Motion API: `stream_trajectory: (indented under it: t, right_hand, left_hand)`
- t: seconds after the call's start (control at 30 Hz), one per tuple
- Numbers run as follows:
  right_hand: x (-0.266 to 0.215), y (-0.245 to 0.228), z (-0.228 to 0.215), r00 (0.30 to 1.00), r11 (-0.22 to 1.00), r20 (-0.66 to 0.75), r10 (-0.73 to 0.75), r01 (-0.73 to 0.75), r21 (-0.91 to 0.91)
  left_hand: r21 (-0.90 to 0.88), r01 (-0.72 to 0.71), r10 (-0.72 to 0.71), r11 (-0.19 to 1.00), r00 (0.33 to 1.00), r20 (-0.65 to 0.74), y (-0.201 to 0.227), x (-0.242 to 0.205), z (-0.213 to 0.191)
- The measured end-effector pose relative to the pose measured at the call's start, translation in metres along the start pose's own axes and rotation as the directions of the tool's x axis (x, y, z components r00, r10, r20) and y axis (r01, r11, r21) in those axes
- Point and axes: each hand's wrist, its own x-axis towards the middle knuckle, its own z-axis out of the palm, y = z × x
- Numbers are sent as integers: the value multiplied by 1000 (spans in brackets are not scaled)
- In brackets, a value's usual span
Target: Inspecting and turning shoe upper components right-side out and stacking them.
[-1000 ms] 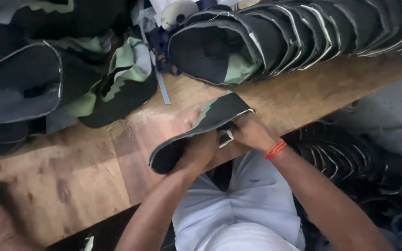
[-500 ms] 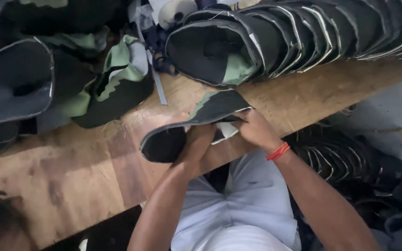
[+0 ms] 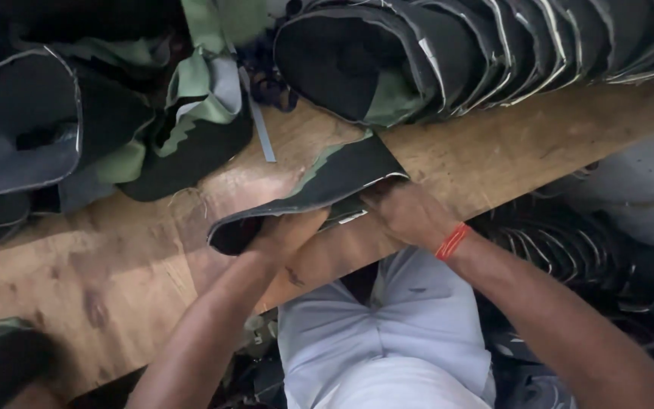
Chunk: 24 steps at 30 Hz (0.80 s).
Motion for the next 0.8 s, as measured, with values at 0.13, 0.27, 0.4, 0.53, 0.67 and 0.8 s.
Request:
stream_trajectory:
  t: [0.13,0.27,0.4,0.53,0.67,0.8]
  right_hand:
    - [-1,-5,-12,998,994,3,-69,69,-86]
    - [-6,-3,-20,990,993,98,-99,104,-51]
    - [-12,-10,-33,987,988,77,-143,138,67]
    - [-7,-20,-52,982,976,78,-174,161,149]
    - [-3,-31,-60,950,997,309,-48,27,70]
    - [-17,-33,-42,959,997,271,-77,80,-1]
  left_hand:
    - [256,-127,122,958,992,34,7,9,-35]
    - [265,-82,77,961,997,29,21,6,-36]
    - [271,-47,45,961,999,14,23,9,-36]
    - [276,-1,-3,961,1000,14,26,5,-33]
    - [283,31,-32,959,999,-4,25,6,-34]
    - [297,67,-66,953,998,-12,23,9,-35]
